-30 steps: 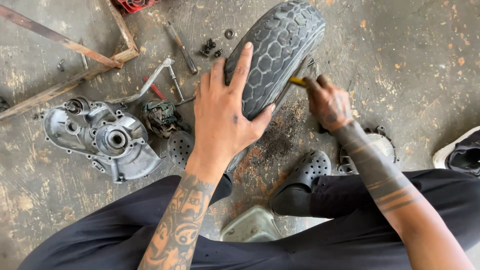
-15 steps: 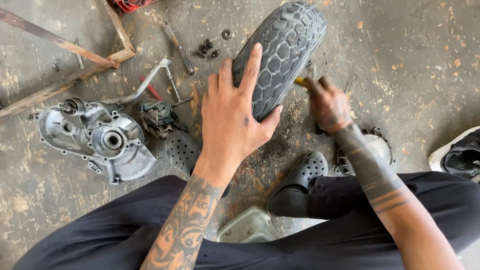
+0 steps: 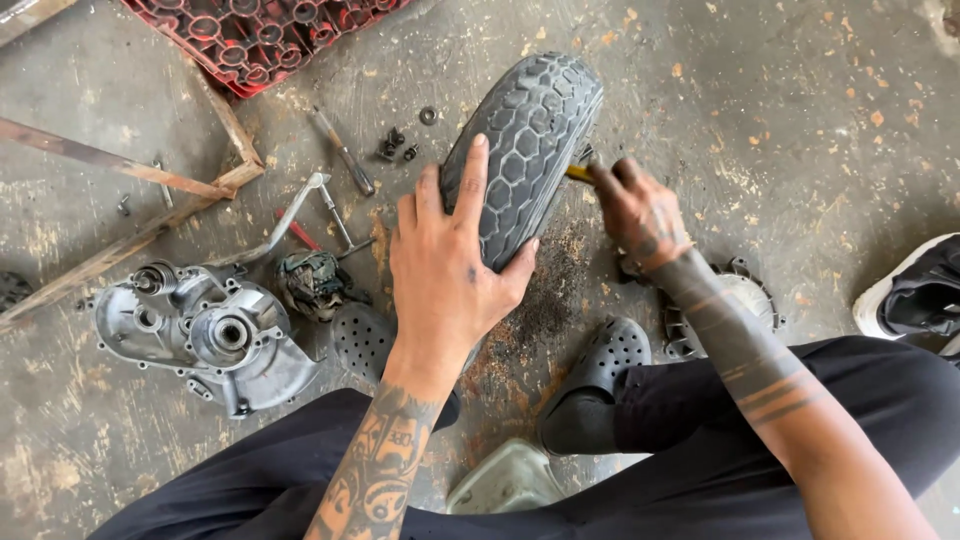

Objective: Cleaning the inner rim of a motorcycle tire using a small scraping tool to remove debris

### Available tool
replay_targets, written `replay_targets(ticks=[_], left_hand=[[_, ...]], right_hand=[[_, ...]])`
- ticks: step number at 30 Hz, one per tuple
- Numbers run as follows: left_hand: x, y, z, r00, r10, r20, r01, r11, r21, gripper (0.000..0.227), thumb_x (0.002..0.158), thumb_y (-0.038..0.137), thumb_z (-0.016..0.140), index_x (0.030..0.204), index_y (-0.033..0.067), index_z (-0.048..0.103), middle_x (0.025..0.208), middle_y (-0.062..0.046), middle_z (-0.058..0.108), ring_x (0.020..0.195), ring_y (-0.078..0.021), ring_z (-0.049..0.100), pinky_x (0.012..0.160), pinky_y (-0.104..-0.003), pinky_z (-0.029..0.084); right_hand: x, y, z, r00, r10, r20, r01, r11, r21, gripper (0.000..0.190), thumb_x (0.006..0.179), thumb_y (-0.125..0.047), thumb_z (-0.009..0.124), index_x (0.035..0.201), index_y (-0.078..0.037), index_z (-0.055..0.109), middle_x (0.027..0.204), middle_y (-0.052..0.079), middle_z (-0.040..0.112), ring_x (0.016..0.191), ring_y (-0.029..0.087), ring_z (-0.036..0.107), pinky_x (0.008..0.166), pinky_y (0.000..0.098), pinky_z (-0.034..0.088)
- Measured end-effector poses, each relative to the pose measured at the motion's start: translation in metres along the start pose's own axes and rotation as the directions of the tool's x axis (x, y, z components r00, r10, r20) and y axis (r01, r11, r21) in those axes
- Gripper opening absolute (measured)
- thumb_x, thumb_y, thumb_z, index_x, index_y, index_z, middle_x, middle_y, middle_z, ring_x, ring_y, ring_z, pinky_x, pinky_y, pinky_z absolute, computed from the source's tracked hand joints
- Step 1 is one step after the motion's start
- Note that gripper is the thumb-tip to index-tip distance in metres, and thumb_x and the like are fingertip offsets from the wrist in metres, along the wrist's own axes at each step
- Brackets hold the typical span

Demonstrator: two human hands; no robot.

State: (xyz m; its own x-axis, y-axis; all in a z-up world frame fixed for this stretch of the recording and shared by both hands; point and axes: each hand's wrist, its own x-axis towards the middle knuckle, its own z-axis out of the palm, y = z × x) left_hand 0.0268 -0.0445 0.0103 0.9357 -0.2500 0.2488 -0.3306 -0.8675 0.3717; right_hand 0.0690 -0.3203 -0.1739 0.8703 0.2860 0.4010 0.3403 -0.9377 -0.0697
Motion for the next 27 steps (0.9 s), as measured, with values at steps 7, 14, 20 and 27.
replay_targets(ticks=[7,14,20,27], left_hand=[[0.002,0.004,0.003,1.000,0.018,0.007,-0.018,1.000,0.015,0.097,0.078,0.044,0.082,0.159,0.0157,0.037,0.136,-0.031,0.053,0.103,-0.0395,0.060,0.077,-0.046,0.055],[0.005,0.006,0.004,1.000,0.011,-0.024,-0.011,1.000,0.024,0.099,0.078,0.044,0.081,0.161,0.0158,0.035,0.136,-0.029,0.054,0.104,-0.0392,0.059,0.079,-0.047,0.056],[0.004,0.008,0.000,0.999,0.015,-0.031,-0.014,0.999,0.031,0.097,0.078,0.043,0.082,0.159,0.0127,0.038,0.138,-0.028,0.053,0.106,-0.0402,0.057,0.082,-0.047,0.055],[0.006,0.011,0.002,1.000,0.013,-0.016,-0.012,0.999,0.037,0.099,0.077,0.043,0.082,0.160,0.0133,0.036,0.138,-0.027,0.052,0.105,-0.0408,0.057,0.081,-0.048,0.055]], right_hand=[[-0.010,-0.003,0.015,0.991,-0.086,0.100,0.087,0.996,-0.002,0.045,0.101,-0.001,0.059,0.139,-0.023,0.066,0.092,0.004,0.051,0.054,0.009,0.044,0.034,0.0202,0.043],[-0.017,-0.012,0.021,0.994,-0.046,0.095,0.053,0.995,-0.079,0.031,0.102,-0.006,0.058,0.130,-0.015,0.066,0.094,0.006,0.051,0.056,0.010,0.046,0.037,0.0224,0.043],[-0.002,-0.008,-0.002,0.998,-0.012,-0.054,0.003,0.987,-0.161,0.023,0.104,-0.004,0.057,0.124,-0.015,0.059,0.093,0.004,0.049,0.062,0.011,0.044,0.041,0.0227,0.039],[-0.023,-0.016,0.035,0.991,0.016,0.136,-0.004,0.996,-0.086,0.037,0.101,-0.006,0.053,0.135,-0.017,0.063,0.104,0.009,0.053,0.057,0.010,0.044,0.040,0.0244,0.043]])
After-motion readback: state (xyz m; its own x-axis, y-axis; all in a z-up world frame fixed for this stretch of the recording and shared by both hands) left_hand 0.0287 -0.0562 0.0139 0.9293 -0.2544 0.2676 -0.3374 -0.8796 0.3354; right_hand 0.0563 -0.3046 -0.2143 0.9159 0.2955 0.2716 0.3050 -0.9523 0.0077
